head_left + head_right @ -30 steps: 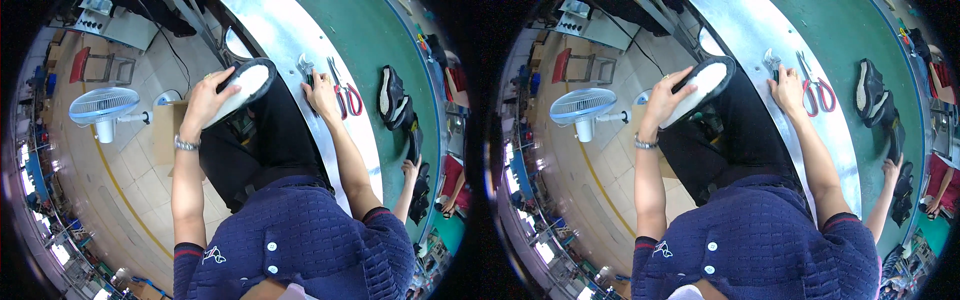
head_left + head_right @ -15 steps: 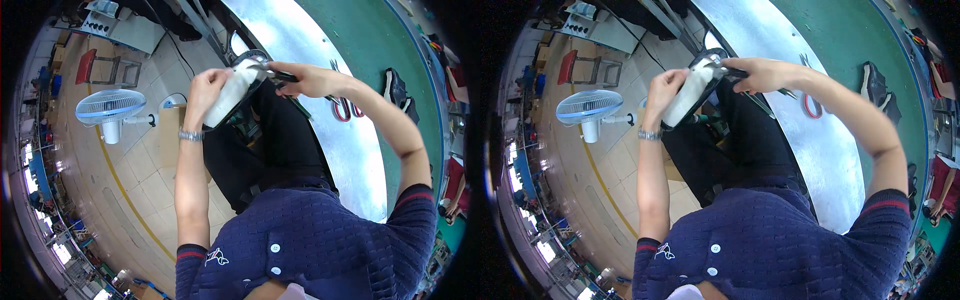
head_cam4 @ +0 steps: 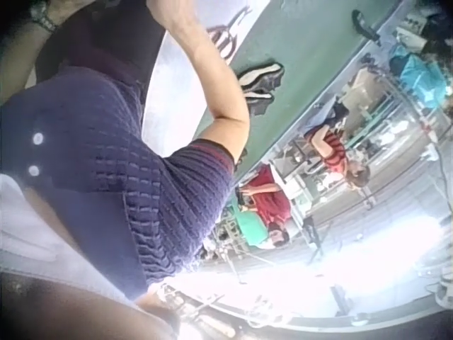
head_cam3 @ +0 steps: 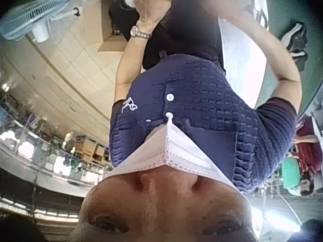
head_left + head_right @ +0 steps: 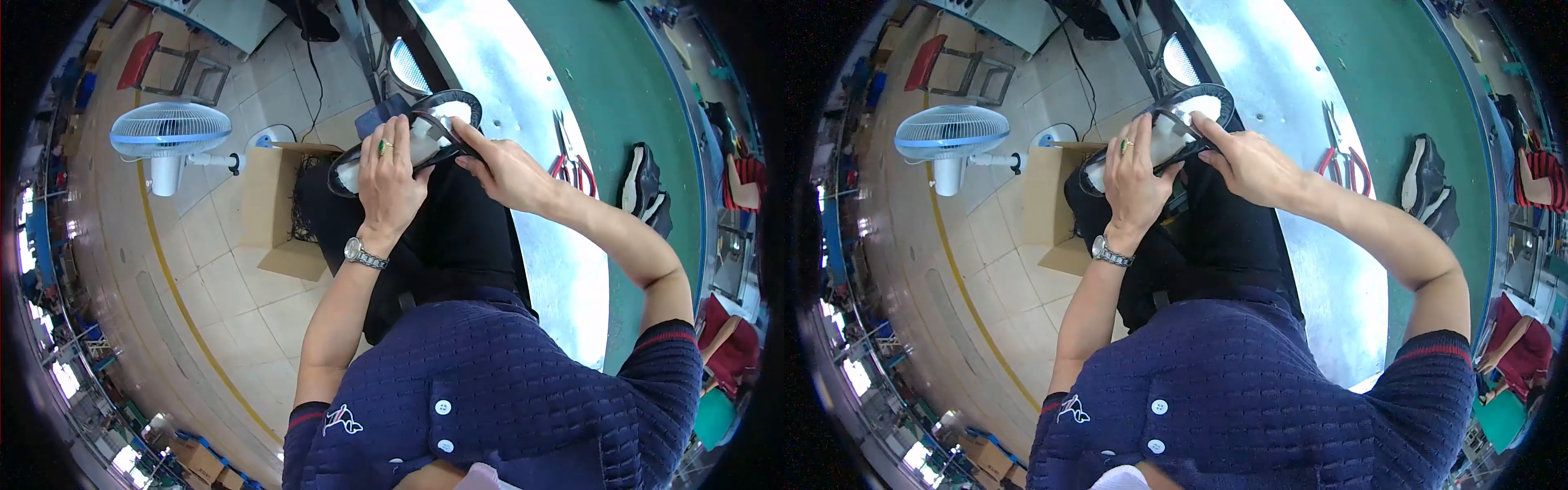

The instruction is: Manually assembling and finishing leather shoes using pliers, hammers, and adhesive in a factory setting.

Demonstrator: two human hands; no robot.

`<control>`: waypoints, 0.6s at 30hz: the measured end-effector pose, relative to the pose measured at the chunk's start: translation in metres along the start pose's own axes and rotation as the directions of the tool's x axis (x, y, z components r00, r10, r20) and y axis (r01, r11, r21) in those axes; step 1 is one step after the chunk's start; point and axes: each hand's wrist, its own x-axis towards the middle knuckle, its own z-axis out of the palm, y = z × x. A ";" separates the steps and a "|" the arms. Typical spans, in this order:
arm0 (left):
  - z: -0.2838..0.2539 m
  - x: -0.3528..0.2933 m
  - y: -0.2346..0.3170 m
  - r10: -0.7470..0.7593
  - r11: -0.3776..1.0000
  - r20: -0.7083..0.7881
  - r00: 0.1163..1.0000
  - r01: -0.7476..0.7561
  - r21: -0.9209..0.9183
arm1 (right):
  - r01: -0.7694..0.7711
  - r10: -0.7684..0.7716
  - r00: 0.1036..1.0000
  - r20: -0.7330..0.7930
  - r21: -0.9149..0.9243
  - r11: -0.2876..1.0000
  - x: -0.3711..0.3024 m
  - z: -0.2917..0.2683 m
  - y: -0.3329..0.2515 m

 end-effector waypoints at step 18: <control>0.010 -0.007 -0.014 0.156 0.964 -0.062 0.986 -0.138 0.226 | -0.141 0.144 0.990 0.007 -0.156 0.978 0.048 -0.031 -0.034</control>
